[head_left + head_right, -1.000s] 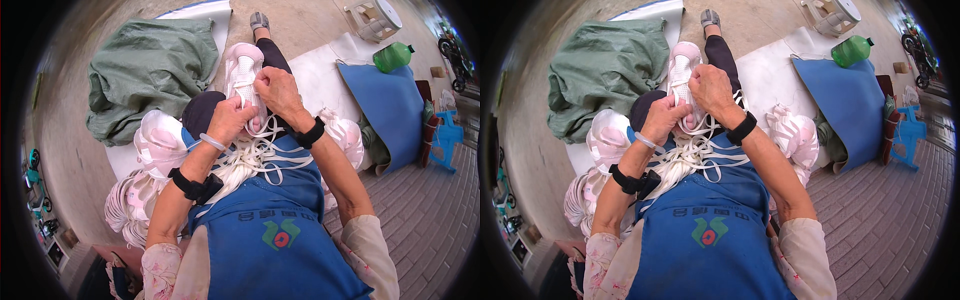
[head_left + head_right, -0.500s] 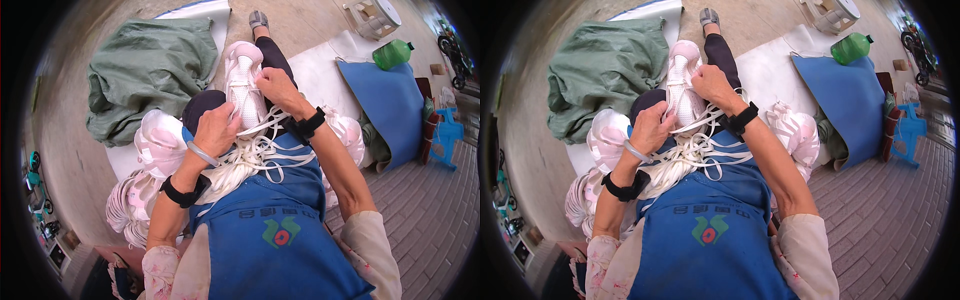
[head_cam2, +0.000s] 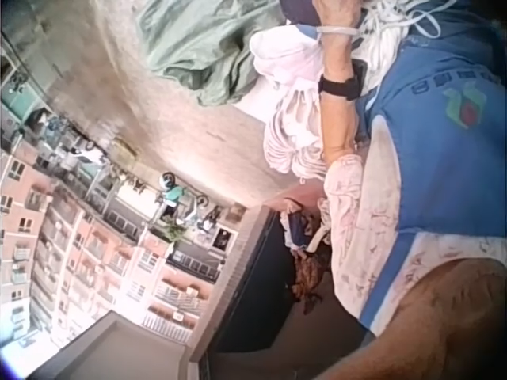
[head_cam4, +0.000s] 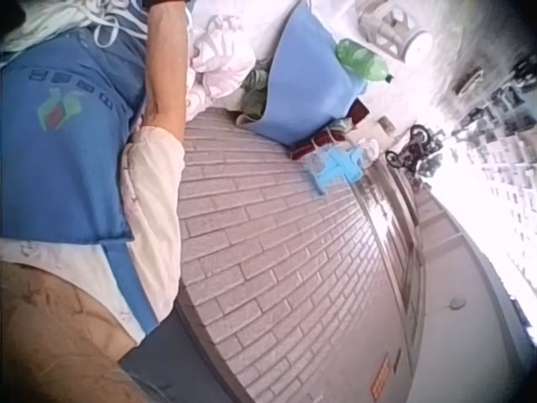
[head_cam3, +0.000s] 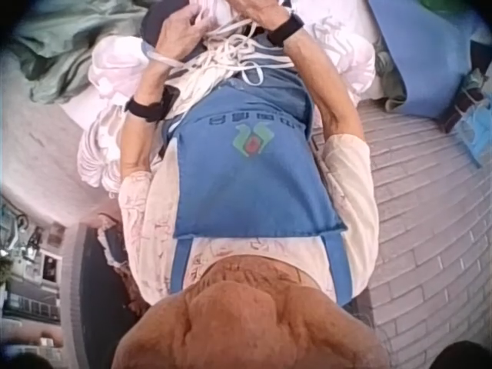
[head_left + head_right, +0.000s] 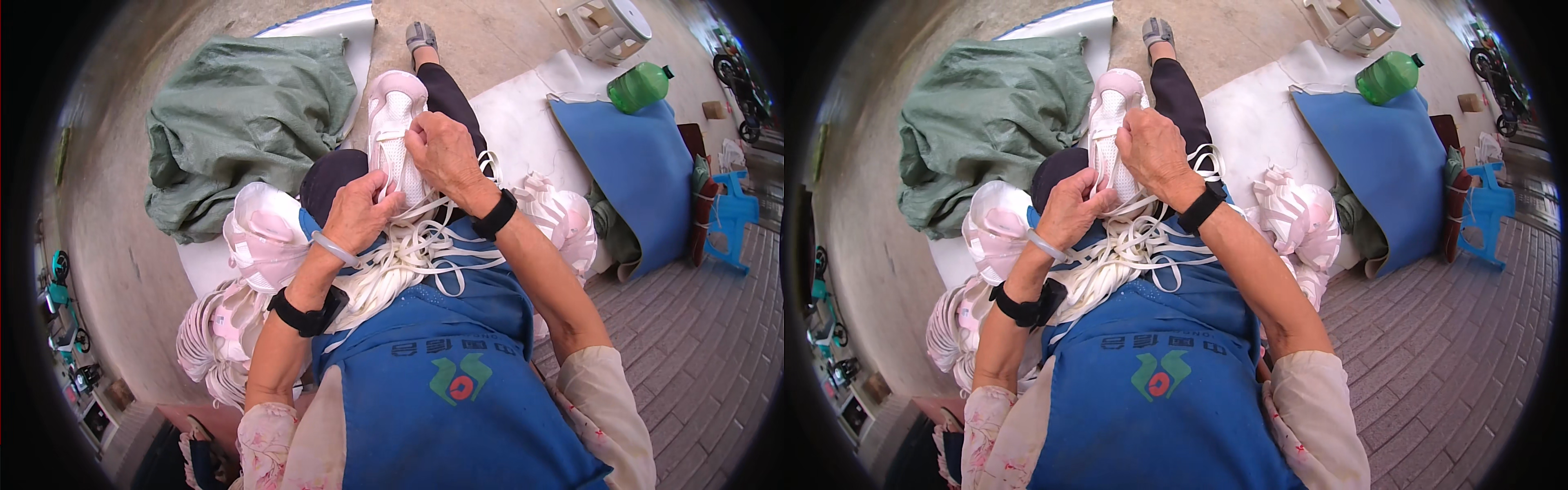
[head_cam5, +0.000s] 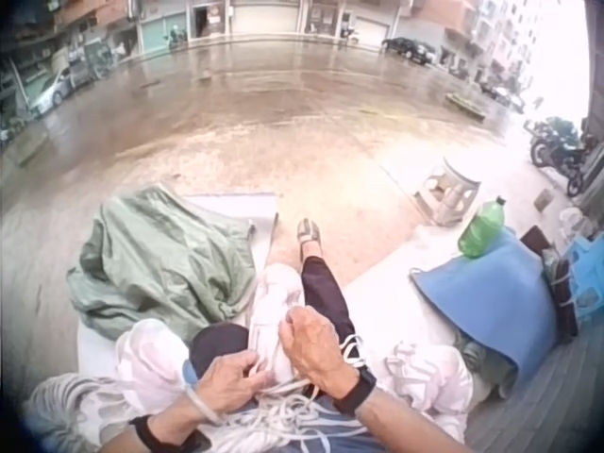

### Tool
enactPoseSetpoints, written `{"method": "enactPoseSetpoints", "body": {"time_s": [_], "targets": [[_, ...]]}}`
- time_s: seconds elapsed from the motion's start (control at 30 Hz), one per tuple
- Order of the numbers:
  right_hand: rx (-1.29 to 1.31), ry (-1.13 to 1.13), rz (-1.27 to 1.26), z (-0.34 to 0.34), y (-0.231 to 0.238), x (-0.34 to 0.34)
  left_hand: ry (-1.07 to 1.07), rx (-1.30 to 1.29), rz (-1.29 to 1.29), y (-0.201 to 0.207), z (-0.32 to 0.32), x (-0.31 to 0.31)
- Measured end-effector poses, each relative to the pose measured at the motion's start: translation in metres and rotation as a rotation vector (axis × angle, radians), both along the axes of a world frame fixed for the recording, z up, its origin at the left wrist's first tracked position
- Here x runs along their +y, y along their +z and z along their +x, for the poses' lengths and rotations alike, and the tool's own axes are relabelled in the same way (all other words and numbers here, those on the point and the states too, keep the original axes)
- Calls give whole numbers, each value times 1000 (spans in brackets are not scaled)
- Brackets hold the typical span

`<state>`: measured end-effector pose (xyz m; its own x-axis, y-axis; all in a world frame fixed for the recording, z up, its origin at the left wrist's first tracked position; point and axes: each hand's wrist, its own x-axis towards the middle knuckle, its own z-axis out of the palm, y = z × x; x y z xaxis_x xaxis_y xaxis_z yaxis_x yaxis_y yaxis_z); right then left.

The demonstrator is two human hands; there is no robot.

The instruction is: The recorder is manually lacing and tying strings onto white and pink sneakers.

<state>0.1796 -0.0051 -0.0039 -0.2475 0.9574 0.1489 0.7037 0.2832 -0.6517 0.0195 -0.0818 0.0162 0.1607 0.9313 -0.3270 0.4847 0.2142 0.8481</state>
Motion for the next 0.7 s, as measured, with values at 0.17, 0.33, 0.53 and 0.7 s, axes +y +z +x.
{"method": "enactPoseSetpoints", "body": {"time_s": [0.17,0.33,0.53,0.7], "targets": [[-5,45,8,1,4,0,5,-2,-14,-3,-3,1],[-128,62,124,-9,10,1,-21,12,-54,-1,-3,4],[72,64,-480,4,3,32,-162,396,166,22,-15,1],[-136,8,-324,-1,3,31,-204,327,342,26,-11,-4]]}}
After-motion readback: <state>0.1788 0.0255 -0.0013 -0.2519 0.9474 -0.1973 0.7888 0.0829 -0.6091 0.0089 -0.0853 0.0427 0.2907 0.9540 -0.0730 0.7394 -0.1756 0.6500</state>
